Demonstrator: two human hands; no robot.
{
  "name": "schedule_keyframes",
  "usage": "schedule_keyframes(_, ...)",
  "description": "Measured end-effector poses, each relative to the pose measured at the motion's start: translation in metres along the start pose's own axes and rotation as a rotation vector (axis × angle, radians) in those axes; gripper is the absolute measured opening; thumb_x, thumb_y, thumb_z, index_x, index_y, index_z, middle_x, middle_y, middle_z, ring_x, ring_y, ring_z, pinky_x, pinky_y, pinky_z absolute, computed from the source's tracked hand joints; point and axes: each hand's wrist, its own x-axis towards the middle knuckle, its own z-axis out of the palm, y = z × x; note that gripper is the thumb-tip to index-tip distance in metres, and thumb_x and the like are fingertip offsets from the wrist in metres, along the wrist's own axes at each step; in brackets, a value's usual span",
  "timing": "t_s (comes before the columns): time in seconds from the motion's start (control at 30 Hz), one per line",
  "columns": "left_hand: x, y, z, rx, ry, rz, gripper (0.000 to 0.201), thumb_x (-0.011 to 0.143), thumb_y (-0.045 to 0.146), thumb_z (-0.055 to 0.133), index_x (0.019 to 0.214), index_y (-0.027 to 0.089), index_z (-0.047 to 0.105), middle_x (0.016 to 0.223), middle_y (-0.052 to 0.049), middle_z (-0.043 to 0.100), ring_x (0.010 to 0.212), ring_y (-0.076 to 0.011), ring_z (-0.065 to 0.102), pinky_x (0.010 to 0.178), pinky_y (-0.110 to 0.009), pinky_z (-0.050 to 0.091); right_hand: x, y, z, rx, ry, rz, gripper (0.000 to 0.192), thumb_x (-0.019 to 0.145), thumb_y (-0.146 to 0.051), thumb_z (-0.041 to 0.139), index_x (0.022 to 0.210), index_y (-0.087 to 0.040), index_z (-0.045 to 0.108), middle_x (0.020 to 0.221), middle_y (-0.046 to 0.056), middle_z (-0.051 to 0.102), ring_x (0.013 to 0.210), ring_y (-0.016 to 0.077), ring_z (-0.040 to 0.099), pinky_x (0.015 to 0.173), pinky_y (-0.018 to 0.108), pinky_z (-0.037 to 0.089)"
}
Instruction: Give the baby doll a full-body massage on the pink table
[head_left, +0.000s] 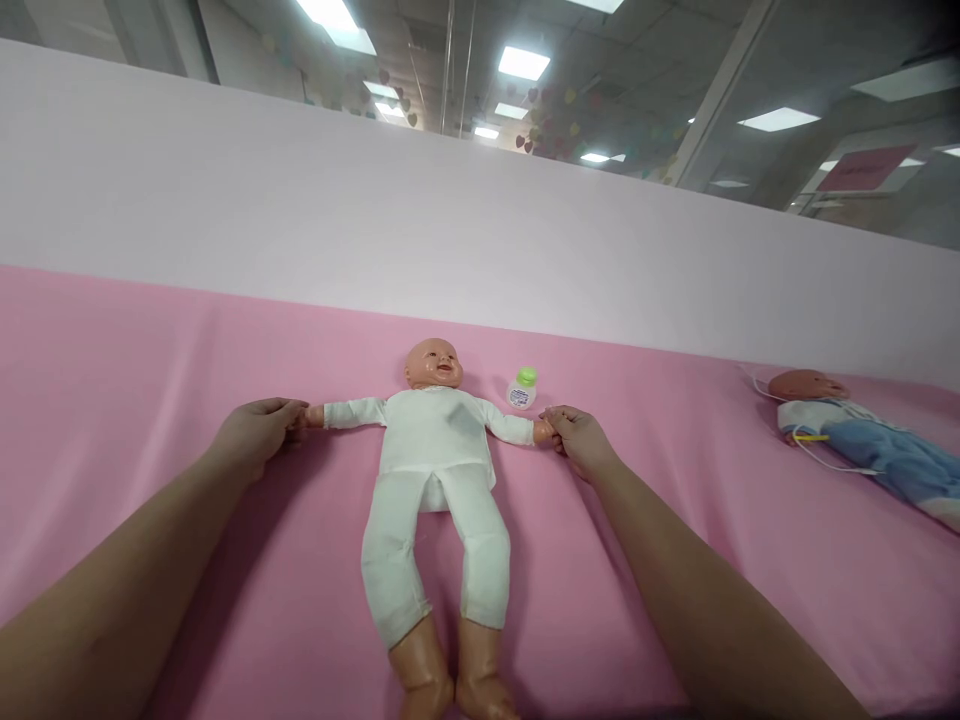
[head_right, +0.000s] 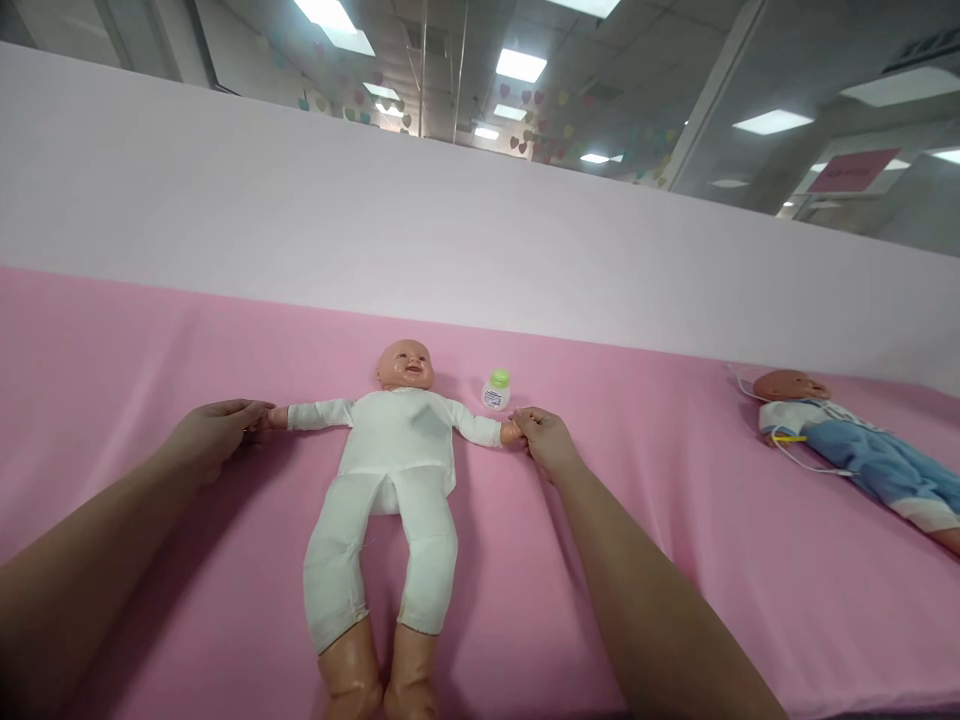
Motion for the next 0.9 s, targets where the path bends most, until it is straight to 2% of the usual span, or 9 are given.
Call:
schedule_keyframes(0.17, -0.001, 0.005, 0.003, -0.137, 0.015, -0.051, 0.048, 0.056, 0.057, 0.083, 0.094, 0.028, 0.076, 0.075, -0.005, 0.072, 0.075, -0.0252, 0.072, 0.074, -0.045, 0.052, 0.002, 0.002, 0.002, -0.087, 0.053, 0.019, 0.042, 0.082, -0.062, 0.075, 0.083, -0.02, 0.069, 0.061, -0.003, 0.053, 0.051, 0.0115, 0.04, 0.048, 0.027, 0.03)
schedule_keyframes(0.3, 0.001, 0.003, 0.001, -0.158, -0.017, -0.069, 0.057, 0.054, 0.051, 0.087, 0.105, 0.029, 0.076, 0.076, -0.004, 0.073, 0.078, -0.0256, 0.073, 0.079, -0.045, 0.053, 0.002, 0.0, 0.0, -0.053, 0.009, 0.06, 0.035, 0.083, -0.054, 0.077, 0.097, -0.021, 0.073, 0.064, -0.002, 0.057, 0.053, 0.013, 0.045, 0.05, 0.027, 0.035)
schedule_keyframes(0.47, 0.001, 0.001, 0.0, -0.188, -0.04, -0.061, 0.058, 0.052, 0.051, 0.09, 0.104, 0.031, 0.074, 0.075, -0.004, 0.073, 0.083, -0.0275, 0.074, 0.082, -0.045, 0.054, -0.004, -0.009, -0.01, 0.146, -0.145, 0.14, 0.032, 0.078, -0.04, 0.085, 0.103, -0.021, 0.076, 0.083, 0.003, 0.068, 0.064, 0.0136, 0.053, 0.058, 0.028, 0.042)
schedule_keyframes(0.63, -0.006, 0.005, -0.001, -0.11, -0.064, 0.005, 0.051, 0.056, 0.052, 0.089, 0.101, 0.031, 0.077, 0.095, -0.007, 0.077, 0.085, -0.0266, 0.072, 0.083, -0.044, 0.055, -0.012, -0.015, -0.018, 0.26, -0.354, 0.156, 0.038, 0.074, -0.036, 0.091, 0.105, -0.02, 0.078, 0.09, 0.004, 0.07, 0.074, 0.0143, 0.057, 0.069, 0.028, 0.047)
schedule_keyframes(0.7, -0.008, 0.006, -0.002, -0.107, -0.092, 0.026, 0.052, 0.057, 0.053, 0.089, 0.101, 0.029, 0.078, 0.1, -0.008, 0.078, 0.085, -0.0254, 0.072, 0.084, -0.043, 0.055, -0.013, -0.014, -0.018, 0.257, -0.393, 0.147, 0.041, 0.071, -0.034, 0.094, 0.106, -0.02, 0.078, 0.089, 0.003, 0.069, 0.073, 0.0135, 0.056, 0.07, 0.028, 0.047)
schedule_keyframes(0.9, -0.006, 0.005, -0.004, -0.067, -0.094, -0.013, 0.062, 0.056, 0.06, 0.091, 0.106, 0.026, 0.079, 0.097, -0.006, 0.078, 0.084, -0.0227, 0.07, 0.082, -0.039, 0.057, -0.012, -0.013, -0.007, 0.146, -0.3, 0.124, 0.036, 0.064, -0.039, 0.098, 0.081, -0.02, 0.072, 0.073, -0.001, 0.065, 0.062, 0.0111, 0.048, 0.061, 0.028, 0.039)
